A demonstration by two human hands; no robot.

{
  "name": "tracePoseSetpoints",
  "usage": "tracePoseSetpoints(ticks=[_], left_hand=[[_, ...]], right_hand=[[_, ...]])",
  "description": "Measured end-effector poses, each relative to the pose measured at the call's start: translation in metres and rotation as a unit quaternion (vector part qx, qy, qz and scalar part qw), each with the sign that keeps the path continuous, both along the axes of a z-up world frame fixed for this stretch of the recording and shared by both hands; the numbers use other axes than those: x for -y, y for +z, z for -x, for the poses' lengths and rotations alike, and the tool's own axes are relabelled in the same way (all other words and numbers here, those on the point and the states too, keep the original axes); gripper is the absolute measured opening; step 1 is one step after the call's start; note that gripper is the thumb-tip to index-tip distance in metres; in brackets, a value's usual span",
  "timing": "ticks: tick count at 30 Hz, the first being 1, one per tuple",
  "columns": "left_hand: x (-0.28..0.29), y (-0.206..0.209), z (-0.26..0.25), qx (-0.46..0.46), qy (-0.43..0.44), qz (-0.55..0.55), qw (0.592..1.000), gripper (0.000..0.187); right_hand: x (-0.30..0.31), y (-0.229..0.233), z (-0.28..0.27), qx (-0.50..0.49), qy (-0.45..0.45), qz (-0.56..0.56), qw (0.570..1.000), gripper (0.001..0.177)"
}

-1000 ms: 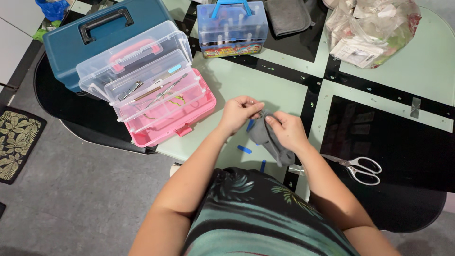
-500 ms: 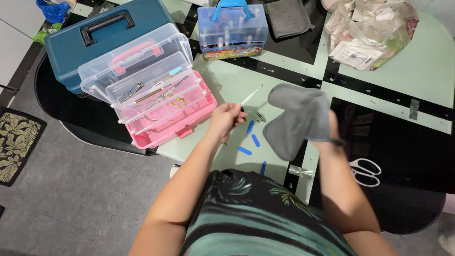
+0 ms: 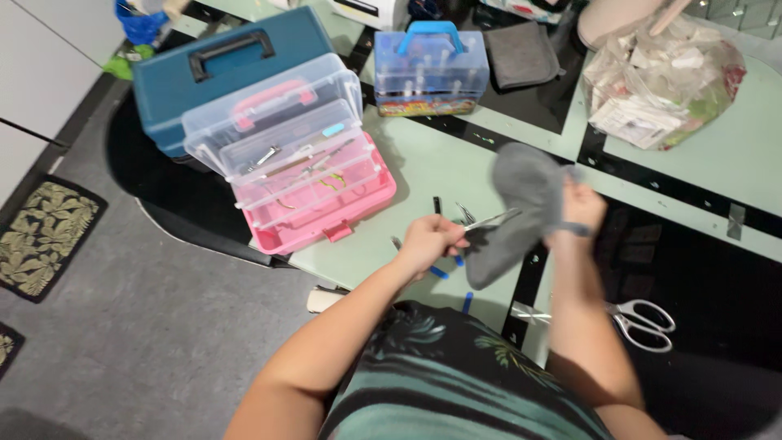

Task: The person wipes small metal tools with a gray cloth and places them into a pink multi-compartment toolbox. Then they open a plastic bag and sort nail art supplies, placing several small boxes into the same pink toolbox.

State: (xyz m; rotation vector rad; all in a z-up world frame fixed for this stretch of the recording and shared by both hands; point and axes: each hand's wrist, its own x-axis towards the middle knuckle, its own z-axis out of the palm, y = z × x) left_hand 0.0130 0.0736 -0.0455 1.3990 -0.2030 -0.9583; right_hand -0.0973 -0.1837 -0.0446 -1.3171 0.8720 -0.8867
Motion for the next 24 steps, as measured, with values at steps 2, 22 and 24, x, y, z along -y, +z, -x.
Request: tracePoseSetpoints(ticks=[2, 22, 24], left_hand=[[-0.04, 0.014, -0.028, 0.088, 0.039, -0.023, 0.995, 0.015], [-0.156, 0.077, -0.167, 0.6, 0.108, -0.429, 0.666, 0.012], [-0.154, 0.077, -0.158, 0.659, 0.124, -0.385, 0.634, 0.012]], right_hand=[[0.027, 0.009, 0.015, -0.101, 0.06, 0.155, 0.981, 0.03], [0.003, -0.031, 0.005, -0.557, 0.27, 0.376, 0.689, 0.039], [-0.017, -0.021, 0.005, -0.588, 0.217, 0.392, 0.674, 0.043]])
